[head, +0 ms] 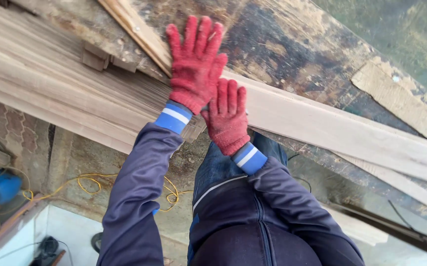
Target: The person is sanding a long wooden plank by hand using sandpaper.
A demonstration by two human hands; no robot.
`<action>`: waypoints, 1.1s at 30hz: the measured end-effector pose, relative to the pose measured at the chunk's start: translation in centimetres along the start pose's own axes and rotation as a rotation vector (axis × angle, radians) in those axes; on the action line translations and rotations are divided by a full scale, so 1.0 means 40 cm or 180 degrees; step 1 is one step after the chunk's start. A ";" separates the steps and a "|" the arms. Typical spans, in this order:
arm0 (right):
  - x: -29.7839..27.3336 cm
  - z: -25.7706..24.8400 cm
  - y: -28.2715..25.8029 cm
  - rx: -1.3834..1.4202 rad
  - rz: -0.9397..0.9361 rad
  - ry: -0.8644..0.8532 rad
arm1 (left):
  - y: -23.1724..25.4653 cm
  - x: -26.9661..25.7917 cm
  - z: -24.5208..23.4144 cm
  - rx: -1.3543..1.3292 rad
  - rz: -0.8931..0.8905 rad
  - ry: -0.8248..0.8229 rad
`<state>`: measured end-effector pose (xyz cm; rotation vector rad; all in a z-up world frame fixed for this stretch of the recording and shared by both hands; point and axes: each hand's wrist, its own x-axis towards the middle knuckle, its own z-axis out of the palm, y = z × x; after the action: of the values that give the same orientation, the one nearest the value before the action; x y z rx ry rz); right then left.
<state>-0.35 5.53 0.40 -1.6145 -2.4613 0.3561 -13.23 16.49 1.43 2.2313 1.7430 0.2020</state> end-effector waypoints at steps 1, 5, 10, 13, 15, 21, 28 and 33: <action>-0.008 -0.007 0.022 -0.0015 0.0092 -0.0003 | 0.001 0.003 -0.008 -0.0022 0.0080 -0.0043; -0.129 -0.075 0.194 -0.0138 -0.0222 -0.0452 | 0.009 0.002 -0.020 0.0046 0.0171 -0.0199; -0.363 -0.218 0.506 -0.0477 -0.0127 -0.0257 | 0.015 0.005 -0.037 -0.0083 0.0252 -0.0124; -0.376 -0.286 0.528 -0.0263 0.0359 -0.0277 | 0.023 0.007 -0.040 -0.0064 0.0305 -0.0174; -0.433 -0.174 0.545 -0.0585 0.0343 -0.0352 | 0.039 0.015 -0.038 0.0006 0.0262 -0.0240; -0.142 -0.128 0.249 0.0221 -0.0168 -0.0417 | 0.025 0.008 -0.024 0.0127 0.0378 -0.0137; -0.330 -0.222 0.499 -0.0426 -0.0345 -0.0531 | 0.022 0.017 -0.023 0.0173 0.0223 -0.0310; -0.272 -0.306 0.444 -0.0119 0.0006 -0.0210 | -0.021 0.033 -0.084 -0.0095 0.0893 -0.1074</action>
<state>22.88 3.61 6.71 -1.6455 -2.5294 0.3716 -14.66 18.44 4.24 2.3200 1.2463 -0.0854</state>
